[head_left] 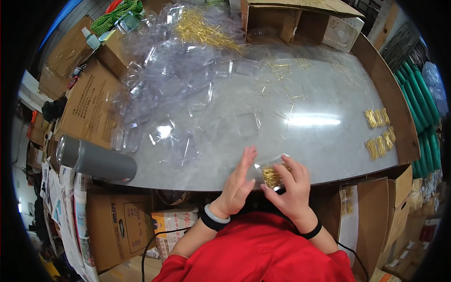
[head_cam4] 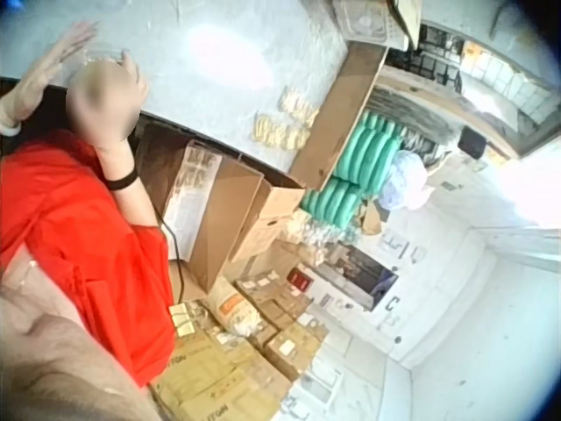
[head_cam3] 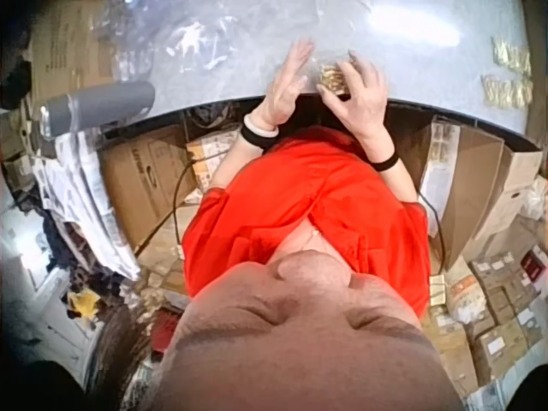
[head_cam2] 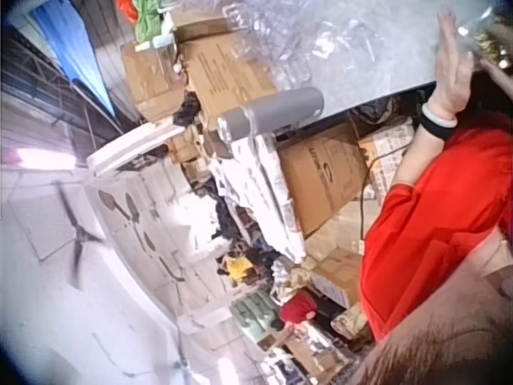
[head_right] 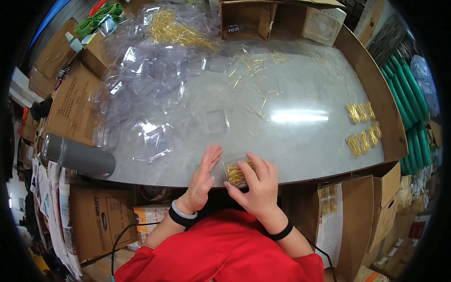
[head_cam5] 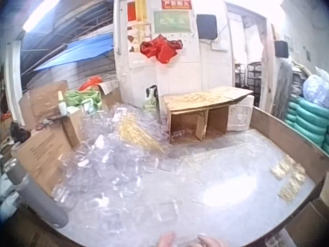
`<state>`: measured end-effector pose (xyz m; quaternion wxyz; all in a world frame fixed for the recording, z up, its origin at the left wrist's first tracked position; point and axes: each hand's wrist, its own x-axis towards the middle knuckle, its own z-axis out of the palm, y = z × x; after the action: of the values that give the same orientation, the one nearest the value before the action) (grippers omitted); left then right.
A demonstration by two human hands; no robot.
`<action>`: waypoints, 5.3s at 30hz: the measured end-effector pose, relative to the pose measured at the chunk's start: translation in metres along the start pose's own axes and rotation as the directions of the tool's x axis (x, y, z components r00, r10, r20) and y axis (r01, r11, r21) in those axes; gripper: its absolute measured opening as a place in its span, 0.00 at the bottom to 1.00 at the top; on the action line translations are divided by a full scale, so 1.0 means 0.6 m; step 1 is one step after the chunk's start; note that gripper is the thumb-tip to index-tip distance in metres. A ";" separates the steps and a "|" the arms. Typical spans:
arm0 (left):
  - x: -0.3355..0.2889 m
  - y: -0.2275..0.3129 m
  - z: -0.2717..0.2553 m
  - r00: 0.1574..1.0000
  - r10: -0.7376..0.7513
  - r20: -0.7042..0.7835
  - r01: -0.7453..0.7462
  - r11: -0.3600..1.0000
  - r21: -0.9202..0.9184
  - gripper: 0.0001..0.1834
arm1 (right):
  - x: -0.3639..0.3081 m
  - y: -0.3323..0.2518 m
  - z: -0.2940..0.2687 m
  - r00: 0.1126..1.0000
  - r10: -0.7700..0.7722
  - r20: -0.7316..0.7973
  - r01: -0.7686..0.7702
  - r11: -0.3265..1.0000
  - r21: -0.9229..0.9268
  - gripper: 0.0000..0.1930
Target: Sorting and packaging small gold-colored metal pins into plastic containers.
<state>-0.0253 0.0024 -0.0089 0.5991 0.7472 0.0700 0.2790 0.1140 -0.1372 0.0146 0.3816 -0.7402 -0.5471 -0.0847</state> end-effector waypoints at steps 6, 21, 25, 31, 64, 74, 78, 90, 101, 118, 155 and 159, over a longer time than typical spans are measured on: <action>0.003 0.005 0.004 0.998 -0.021 -0.060 0.027 0.995 0.099 0.37 | 0.006 0.032 0.007 0.990 0.098 0.100 -0.075 0.974 -0.212 0.32; 0.052 0.014 0.068 0.988 0.075 0.137 -0.153 0.657 0.738 0.33 | -0.014 0.069 -0.030 0.972 0.231 -0.037 -0.222 0.962 0.160 0.21; 0.056 0.011 0.080 0.984 0.088 0.156 -0.177 0.608 0.774 0.30 | -0.003 0.074 -0.025 0.955 0.284 -0.087 -0.269 0.951 0.150 0.14; 0.066 0.016 0.076 0.984 0.084 0.156 -0.172 0.673 0.719 0.32 | -0.005 0.075 -0.028 0.980 0.177 -0.095 -0.172 0.984 0.053 0.12; 0.050 0.013 0.054 0.972 0.168 0.164 -0.234 0.752 0.617 0.37 | -0.003 0.067 -0.037 0.981 -0.010 0.196 0.015 1.000 -0.024 0.34; 0.038 -0.009 0.036 0.999 0.012 -0.035 -0.002 0.960 0.280 0.51 | -0.013 0.065 -0.029 0.980 0.114 0.161 -0.035 0.904 -0.426 0.33; 0.026 -0.022 0.034 0.996 0.014 -0.088 0.010 0.963 0.270 0.48 | -0.022 0.104 -0.057 0.959 0.278 -0.056 -0.258 0.771 -0.582 0.29; 0.036 -0.010 0.042 0.993 0.112 -0.032 -0.088 0.904 0.419 0.44 | 0.106 0.256 -0.123 0.890 0.441 0.114 -0.102 0.438 -0.893 0.26; 0.039 -0.008 0.044 0.988 0.153 -0.016 -0.130 0.888 0.441 0.40 | 0.172 0.348 -0.189 0.636 0.766 0.089 -0.154 0.239 -0.959 0.24; 0.040 0.026 -0.002 0.987 0.109 0.118 -0.161 0.671 0.724 0.24 | 0.386 0.550 -0.357 0.583 0.773 0.251 -0.557 0.605 -0.569 0.34; 0.035 0.002 -0.010 0.996 0.080 -0.050 -0.014 0.647 0.762 0.13 | 0.410 0.750 -0.260 0.519 0.763 0.387 -0.050 0.478 -0.877 0.13; 0.021 -0.008 -0.010 0.992 0.113 -0.060 -0.025 0.633 0.774 0.14 | 0.457 0.662 -0.269 0.540 0.732 0.415 -0.675 0.671 -0.307 0.13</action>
<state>-0.0168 0.0144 -0.0086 0.2074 0.9181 0.1845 0.2829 0.6142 -0.0827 0.0879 0.1842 -0.9110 -0.2773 0.2433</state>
